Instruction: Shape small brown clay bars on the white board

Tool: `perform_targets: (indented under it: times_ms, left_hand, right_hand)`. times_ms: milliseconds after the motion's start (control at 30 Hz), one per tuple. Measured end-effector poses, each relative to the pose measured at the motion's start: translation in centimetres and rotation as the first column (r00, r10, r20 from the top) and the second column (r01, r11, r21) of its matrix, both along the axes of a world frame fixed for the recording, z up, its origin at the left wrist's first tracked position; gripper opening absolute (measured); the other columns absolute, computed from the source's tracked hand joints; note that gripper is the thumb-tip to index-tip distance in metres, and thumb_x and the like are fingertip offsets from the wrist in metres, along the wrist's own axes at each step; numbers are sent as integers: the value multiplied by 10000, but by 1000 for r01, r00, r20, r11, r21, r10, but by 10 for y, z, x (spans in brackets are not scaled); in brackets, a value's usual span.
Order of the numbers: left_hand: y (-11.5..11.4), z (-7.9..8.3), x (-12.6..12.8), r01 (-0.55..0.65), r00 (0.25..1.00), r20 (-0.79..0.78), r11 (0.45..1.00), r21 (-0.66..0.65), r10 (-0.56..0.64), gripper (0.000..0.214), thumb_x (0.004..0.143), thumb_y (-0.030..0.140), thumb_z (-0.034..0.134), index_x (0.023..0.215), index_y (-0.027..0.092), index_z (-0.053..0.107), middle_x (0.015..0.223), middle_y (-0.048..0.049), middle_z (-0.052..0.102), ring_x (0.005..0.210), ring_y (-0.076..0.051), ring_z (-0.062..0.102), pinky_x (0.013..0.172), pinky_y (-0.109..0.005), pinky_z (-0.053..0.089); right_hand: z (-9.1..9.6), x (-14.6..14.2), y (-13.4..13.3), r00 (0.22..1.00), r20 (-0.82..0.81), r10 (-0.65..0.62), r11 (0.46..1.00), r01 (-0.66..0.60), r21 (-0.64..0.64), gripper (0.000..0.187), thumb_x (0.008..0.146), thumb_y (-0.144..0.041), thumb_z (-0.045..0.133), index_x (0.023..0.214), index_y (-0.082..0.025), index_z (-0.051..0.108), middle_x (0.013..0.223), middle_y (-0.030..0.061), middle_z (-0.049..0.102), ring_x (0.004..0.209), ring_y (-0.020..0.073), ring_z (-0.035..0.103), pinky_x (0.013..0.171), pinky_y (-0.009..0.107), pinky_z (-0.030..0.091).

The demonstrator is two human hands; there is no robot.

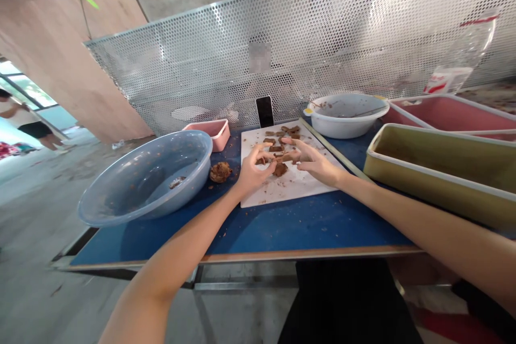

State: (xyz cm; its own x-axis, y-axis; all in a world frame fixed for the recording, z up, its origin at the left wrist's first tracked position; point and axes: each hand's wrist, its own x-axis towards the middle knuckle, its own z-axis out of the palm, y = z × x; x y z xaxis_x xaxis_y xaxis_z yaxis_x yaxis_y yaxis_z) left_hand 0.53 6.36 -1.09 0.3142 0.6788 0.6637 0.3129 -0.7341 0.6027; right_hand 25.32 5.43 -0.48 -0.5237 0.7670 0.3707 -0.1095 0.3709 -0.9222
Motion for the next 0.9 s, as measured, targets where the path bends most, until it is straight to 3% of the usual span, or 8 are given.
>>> perform_targets:
  times_ms: [500, 900]
  left_hand:
    - [-2, 0, 1, -17, 1000, 3, 999, 27, 17, 487, 948, 273, 741, 1410, 235, 590, 980, -22, 827, 837, -167, 709, 819, -334, 539]
    - [-4, 1, 2, 6, 1000, -2, 999, 43, -6, 476, 955, 290, 757, 1399, 220, 599, 957, -24, 822, 833, -165, 726, 805, -317, 533]
  right_hand:
    - [-3, 1, 0, 999, -13, 41, 999, -41, 13, 921, 804, -177, 658, 1662, -310, 351, 1359, 95, 785, 1413, 374, 670, 1241, 688, 406]
    - [-4, 1, 0, 997, -43, 60, 998, -60, 3, 921, 805, -162, 623, 1667, -310, 334, 1335, 91, 789, 1392, 374, 679, 1209, 702, 432]
